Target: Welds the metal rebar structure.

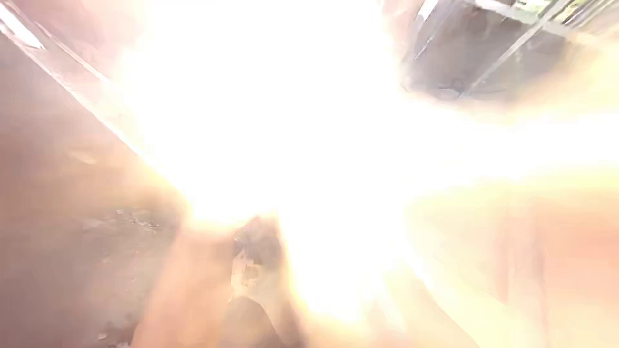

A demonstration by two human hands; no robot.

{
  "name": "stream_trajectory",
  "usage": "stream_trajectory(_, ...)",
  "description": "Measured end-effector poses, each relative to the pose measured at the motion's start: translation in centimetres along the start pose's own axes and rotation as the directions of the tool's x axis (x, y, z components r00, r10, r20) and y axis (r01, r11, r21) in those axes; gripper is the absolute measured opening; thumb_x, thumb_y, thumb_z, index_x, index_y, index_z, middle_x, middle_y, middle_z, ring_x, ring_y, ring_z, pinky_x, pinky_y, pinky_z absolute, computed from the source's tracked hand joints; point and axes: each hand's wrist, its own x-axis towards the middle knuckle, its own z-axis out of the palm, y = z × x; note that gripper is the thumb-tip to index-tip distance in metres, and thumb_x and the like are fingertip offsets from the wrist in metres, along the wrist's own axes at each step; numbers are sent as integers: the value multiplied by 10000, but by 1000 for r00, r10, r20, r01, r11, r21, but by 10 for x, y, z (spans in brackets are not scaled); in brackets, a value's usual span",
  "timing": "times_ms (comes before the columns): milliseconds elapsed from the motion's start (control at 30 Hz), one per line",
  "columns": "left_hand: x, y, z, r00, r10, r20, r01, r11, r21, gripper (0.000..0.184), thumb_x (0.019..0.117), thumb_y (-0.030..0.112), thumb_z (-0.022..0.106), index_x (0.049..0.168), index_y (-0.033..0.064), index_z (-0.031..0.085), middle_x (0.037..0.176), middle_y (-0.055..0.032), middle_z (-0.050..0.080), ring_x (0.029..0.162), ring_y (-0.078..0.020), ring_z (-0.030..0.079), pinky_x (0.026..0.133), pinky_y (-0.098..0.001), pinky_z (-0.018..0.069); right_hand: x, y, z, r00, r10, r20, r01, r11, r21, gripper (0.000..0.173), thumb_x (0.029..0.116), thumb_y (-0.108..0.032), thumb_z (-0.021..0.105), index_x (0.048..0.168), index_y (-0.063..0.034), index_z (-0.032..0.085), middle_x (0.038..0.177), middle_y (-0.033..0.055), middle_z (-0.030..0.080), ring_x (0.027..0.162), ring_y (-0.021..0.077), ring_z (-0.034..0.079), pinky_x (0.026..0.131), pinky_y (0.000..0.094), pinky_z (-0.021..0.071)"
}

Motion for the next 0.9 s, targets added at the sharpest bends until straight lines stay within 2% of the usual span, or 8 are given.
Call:
stream_trajectory(67, 33, 28, -12, 994, -106, -18, 108, 991, 82, 258, 960, 132, 655, 1176, -10, 659, 1142, -176, 667, 1049, -265, 666, 866, -405, 569, 1, 6, 1, 1000, -13, 7, 12, 999, 48, 363, 1011, -206, 544, 1299, 3, 474, 752, 48, 618, 524, 169, 614, 464, 338, 573)
stream_trajectory(100, 64, 52, -24, 976, -213, 46, 205, 968, 146, 328, 923, 45, 657, 1221, -90, 627, 1270, -292, 614, 1202, -418, 604, 971, -555, 508, 2, 9, 2, 1000, -11, 6, 11, 997, 74, 428, 1008, -208, 550, 1362, 4, 439, 740, 54, 603, 512, 177, 607, 455, 344, 571)
stream_trajectory(167, 101, 76, -32, 943, -306, 130, 240, 898, 370, 380, 899, 14, 668, 1247, -122, 594, 1389, -336, 540, 1335, -496, 500, 1056, -625, 441, 4, 14, 2, 1000, -10, 3, 9, 996, 90, 438, 1000, -226, 567, 1357, -7, 439, 726, 67, 603, 498, 193, 607, 447, 360, 574)
stream_trajectory(233, 108, 77, -31, 949, -270, 160, 158, 850, 502, 386, 845, 58, 734, 1166, -124, 619, 1354, -333, 558, 1305, -514, 515, 1002, -642, 477, 4, 13, 2, 1000, -9, 5, 8, 996, 84, 422, 1007, -232, 561, 1345, -8, 444, 728, 68, 599, 498, 189, 601, 449, 356, 571)
stream_trajectory(367, 107, 72, -30, 951, -268, 152, 182, 888, 423, 387, 886, 63, 705, 1209, -129, 612, 1361, -344, 551, 1317, -513, 504, 1036, -643, 448, 3, 10, 4, 1000, 1, -5, -1, 998, 67, 412, 998, -215, 559, 1345, -15, 462, 724, 58, 597, 497, 174, 596, 454, 341, 568)
stream_trajectory(500, 110, 69, -30, 963, -215, 165, 128, 898, 422, 430, 907, 292, 706, 1086, -97, 665, 1277, -331, 597, 1271, -524, 529, 994, -678, 457, 4, 13, 5, 1000, 8, 9, -9, 994, 109, 428, 1013, -221, 574, 1369, -25, 441, 672, 61, 557, 478, 198, 576, 453, 369, 562)
stream_trajectory(767, 112, 67, -27, 964, -214, 158, 122, 882, 454, 429, 920, 331, 684, 1043, -79, 670, 1259, -314, 609, 1251, -513, 544, 975, -669, 468, 6, 13, 6, 1000, -9, -1, 9, 991, 134, 425, 1008, -210, 584, 1371, -42, 442, 663, 67, 554, 462, 202, 565, 431, 366, 551)
stream_trajectory(900, 114, 69, -27, 957, -239, 164, 140, 878, 458, 459, 938, 359, 662, 1068, -81, 666, 1286, -320, 599, 1277, -524, 526, 992, -671, 459, 3, 13, 4, 999, -39, 7, 38, 995, 90, 261, 1018, -185, 542, 1209, -8, 531, 678, 53, 588, 484, 176, 590, 456, 343, 564)
